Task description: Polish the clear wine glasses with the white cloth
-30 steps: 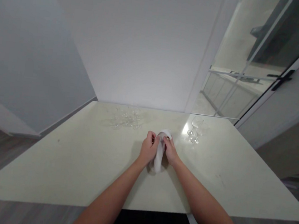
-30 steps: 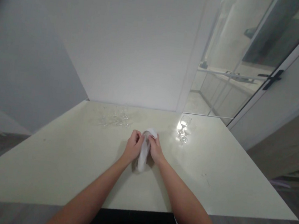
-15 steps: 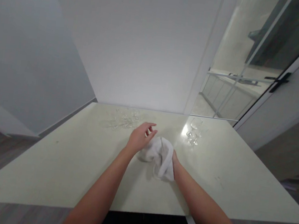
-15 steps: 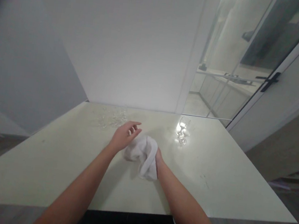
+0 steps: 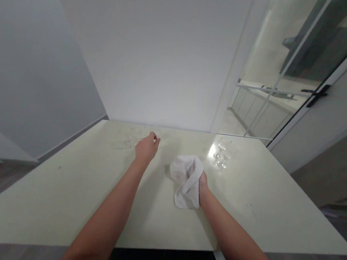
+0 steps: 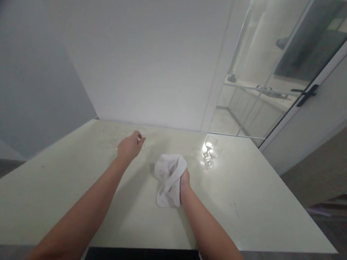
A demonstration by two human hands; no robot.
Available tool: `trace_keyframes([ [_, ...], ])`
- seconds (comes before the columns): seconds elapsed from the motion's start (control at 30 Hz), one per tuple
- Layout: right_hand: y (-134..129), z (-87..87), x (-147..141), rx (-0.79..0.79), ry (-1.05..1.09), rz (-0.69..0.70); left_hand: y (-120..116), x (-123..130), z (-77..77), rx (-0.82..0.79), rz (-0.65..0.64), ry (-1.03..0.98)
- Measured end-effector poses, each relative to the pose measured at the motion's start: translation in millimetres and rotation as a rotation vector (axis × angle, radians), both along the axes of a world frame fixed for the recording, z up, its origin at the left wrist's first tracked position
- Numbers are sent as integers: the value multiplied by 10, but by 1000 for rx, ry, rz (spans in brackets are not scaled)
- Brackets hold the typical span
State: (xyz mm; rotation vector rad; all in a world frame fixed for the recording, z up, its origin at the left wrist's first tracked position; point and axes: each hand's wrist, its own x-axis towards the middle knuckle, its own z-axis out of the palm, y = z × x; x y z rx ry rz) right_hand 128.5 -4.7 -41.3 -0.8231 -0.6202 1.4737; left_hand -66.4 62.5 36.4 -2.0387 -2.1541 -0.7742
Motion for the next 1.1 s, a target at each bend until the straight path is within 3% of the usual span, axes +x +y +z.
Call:
trace_keyframes([
  [0.13,-2,-61,42,-168,108,-49,-167,19,46,121,-240,-109],
  [0.27,20,-63,124,-272,187,-201,-267,34,8,230,-433,-546],
  [0.43,39,68,258,-144,329,-188,-218,21,-142,229,-565,-1233],
  [0.57,14,178,314,-29,419,-157,-217,38,-213,183,-602,-1432],
  [0.7,-31,227,267,39,407,-55,-347,247,-260,46,-698,-1474],
  [0.87,-28,166,103,163,184,198,-571,725,-382,-146,-831,-1443],
  [1.0,12,50,53,150,85,233,-658,916,-462,-37,-810,-1224],
  [1.1,23,-24,64,204,-39,64,-671,902,-474,139,-764,-834],
])
